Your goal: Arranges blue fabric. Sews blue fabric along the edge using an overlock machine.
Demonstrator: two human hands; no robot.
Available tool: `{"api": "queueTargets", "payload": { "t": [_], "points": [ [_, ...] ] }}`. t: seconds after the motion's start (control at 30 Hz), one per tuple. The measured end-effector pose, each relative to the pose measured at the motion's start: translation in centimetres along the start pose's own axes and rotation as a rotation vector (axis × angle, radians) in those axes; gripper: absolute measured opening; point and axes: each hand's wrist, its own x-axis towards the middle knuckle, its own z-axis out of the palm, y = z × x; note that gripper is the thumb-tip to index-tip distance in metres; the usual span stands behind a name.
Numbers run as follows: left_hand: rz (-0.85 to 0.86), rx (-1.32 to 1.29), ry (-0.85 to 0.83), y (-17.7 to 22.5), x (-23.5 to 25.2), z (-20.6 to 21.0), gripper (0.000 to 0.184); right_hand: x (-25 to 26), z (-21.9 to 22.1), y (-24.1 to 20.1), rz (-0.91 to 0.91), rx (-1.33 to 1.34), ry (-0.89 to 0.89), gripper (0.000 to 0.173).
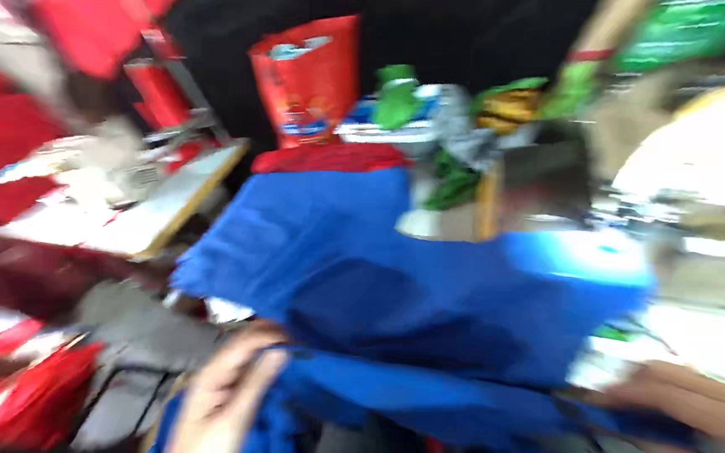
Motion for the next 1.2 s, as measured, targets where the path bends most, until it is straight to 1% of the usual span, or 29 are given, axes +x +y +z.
{"api": "queueTargets", "payload": {
  "t": [0.03, 0.07, 0.1, 0.13, 0.2, 0.27, 0.33, 0.37, 0.4, 0.47, 0.5, 0.53, 0.6, 0.67, 0.73, 0.8, 0.83, 0.87, 0.97, 1.0, 1.1, 1.2],
  "points": [
    [0.019, 0.064, 0.011, 0.3, 1.0, -0.6, 0.023, -0.4, 0.5, 1.2, -0.027, -0.031, 0.022, 0.014],
    [0.05, 0.12, 0.024, 0.2, 2.2, -1.1, 0.025, -0.7, 1.3, 2.3, -0.059, -0.005, 0.096, 0.013],
    [0.07, 0.119, 0.051, 0.0, 3.3, -1.4, 0.027, -0.9, 1.7, 2.8, -0.07, 0.083, 0.16, 0.015],
    [0.071, 0.089, 0.092, -0.2, 4.4, -1.5, 0.028, -1.0, 1.7, 2.9, -0.058, 0.191, 0.212, 0.018],
    [0.029, 0.026, 0.187, -0.1, 6.8, -0.9, 0.026, -0.7, 1.5, 2.6, -0.008, 0.363, 0.313, 0.015],
    [-0.017, 0.023, 0.221, -0.2, 9.2, -0.1, 0.019, 0.2, 1.5, 2.5, 0.079, 0.424, 0.445, 0.013],
    [-0.009, 0.093, 0.18, -1.4, 11.7, 0.4, 0.018, 1.5, 1.7, 2.6, 0.166, 0.452, 0.584, 0.02],
    [0.01, 0.191, 0.154, -2.3, 13.0, 0.7, 0.019, 2.2, 1.6, 2.6, 0.186, 0.471, 0.637, 0.024],
    [0.037, 0.327, 0.132, -3.3, 14.3, 1.2, 0.024, 2.9, 1.6, 2.6, 0.197, 0.466, 0.687, 0.028],
    [0.103, 0.576, 0.036, -6.5, 16.6, 2.1, 0.04, 4.1, 2.1, 2.7, 0.22, 0.383, 0.758, 0.034],
    [0.127, 0.634, -0.038, -7.7, 17.3, 3.1, 0.042, 4.5, 2.5, 2.7, 0.236, 0.332, 0.785, 0.036],
    [0.161, 0.661, -0.101, -7.8, 17.6, 4.7, 0.039, 4.9, 3.0, 2.8, 0.247, 0.299, 0.806, 0.036],
    [0.275, 0.599, -0.177, -5.5, 16.8, 9.3, 0.039, 5.5, 3.9, 2.8, 0.254, 0.294, 0.823, 0.037],
    [0.377, 0.388, -0.266, -1.9, 14.5, 14.5, 0.042, 5.9, 4.2, 2.7, 0.269, 0.327, 0.803, 0.035],
    [0.415, 0.136, -0.402, 1.1, 12.4, 18.6, 0.04, 6.2, 4.0, 2.7, 0.253, 0.344, 0.781, 0.026],
    [0.458, 0.007, -0.46, 2.4, 11.8, 21.3, 0.031, 6.1, 3.3, 2.8, 0.249, 0.359, 0.767, 0.014],
    [0.454, -0.011, -0.457, 2.6, 11.9, 22.0, 0.028, 5.9, 3.1, 2.7, 0.265, 0.378, 0.762, 0.012],
    [0.428, -0.017, -0.447, 2.7, 12.2, 22.2, 0.024, 5.4, 2.9, 2.8, 0.273, 0.412, 0.748, 0.014],
    [0.299, -0.062, -0.483, 2.9, 12.9, 22.0, 0.017, 3.7, 3.6, 3.5, 0.29, 0.545, 0.728, 0.033],
    [0.269, -0.074, -0.487, 3.0, 12.9, 22.0, 0.015, 3.2, 4.2, 3.7, 0.293, 0.571, 0.737, 0.035],
    [0.258, -0.063, -0.427, 3.4, 12.8, 22.7, 0.01, 2.7, 5.2, 3.9, 0.274, 0.623, 0.799, 0.029],
    [0.278, 0.035, -0.337, 3.9, 13.2, 23.5, 0.011, 3.2, 5.2, 4.2, 0.253, 0.5, 0.878, 0.026]
  ]
}}
